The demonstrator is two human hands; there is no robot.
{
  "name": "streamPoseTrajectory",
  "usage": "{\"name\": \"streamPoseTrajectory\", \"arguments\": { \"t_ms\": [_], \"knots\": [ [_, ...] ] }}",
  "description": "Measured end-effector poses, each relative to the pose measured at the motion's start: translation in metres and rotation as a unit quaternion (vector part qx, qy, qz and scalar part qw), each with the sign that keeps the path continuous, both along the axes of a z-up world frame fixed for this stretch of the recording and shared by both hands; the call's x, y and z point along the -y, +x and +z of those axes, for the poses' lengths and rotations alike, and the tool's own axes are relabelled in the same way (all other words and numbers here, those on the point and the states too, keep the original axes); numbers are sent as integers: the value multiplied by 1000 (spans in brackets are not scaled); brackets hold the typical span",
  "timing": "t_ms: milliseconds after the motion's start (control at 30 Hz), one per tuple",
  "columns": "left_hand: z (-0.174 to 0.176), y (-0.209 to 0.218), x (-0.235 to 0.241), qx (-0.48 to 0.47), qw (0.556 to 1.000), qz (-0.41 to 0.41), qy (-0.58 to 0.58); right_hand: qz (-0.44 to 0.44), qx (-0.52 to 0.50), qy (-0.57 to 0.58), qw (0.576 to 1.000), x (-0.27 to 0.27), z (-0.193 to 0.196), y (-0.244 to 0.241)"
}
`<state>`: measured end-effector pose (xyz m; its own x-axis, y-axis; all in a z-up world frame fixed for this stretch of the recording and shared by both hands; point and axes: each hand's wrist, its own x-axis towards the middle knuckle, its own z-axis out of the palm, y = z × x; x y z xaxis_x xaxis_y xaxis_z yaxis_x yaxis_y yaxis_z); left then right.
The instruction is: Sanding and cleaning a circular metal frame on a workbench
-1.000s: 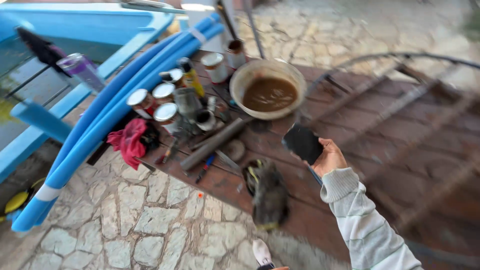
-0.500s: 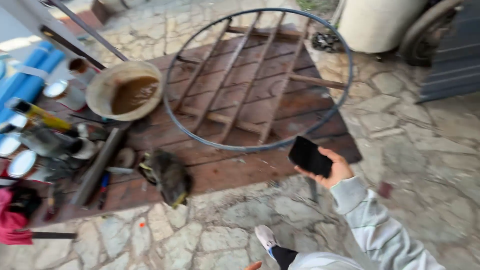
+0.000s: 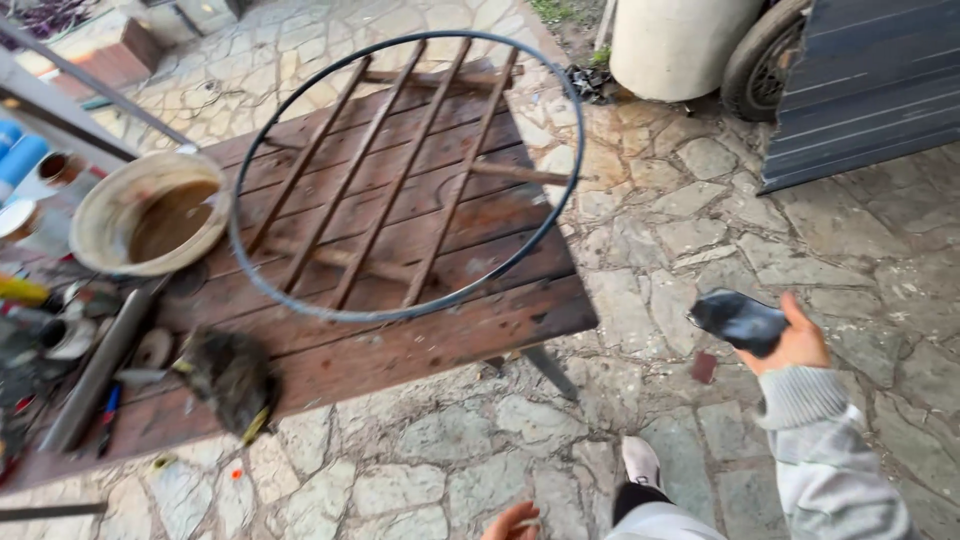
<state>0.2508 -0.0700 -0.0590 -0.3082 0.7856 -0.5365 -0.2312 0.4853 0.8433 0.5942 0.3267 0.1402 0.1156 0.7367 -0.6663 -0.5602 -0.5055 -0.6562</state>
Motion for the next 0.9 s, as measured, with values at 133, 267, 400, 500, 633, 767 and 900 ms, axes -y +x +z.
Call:
{"name": "streamPoseTrajectory", "arguments": {
  "t_ms": [133,267,400,500,633,767,900],
  "knots": [
    [162,64,-126,-178,983,-35,31,1,-35,30,999,-59,-64,126],
    [191,133,-224,-241,916,-160,277,-25,-106,91,990,-116,-114,253],
    [216,177,-274,-237,903,-202,297,-59,58,17,996,-165,-136,309],
    [197,175,-291,-277,899,-180,288,7,-40,54,998,-196,-120,287],
    [166,161,-312,-313,908,-128,247,-44,-63,10,997,-238,-123,212],
    [164,142,-366,-390,881,-50,264,140,238,204,939,-308,-126,147],
    [137,123,-426,-429,873,8,233,153,-24,3,988,-377,-67,68]
  ]
}}
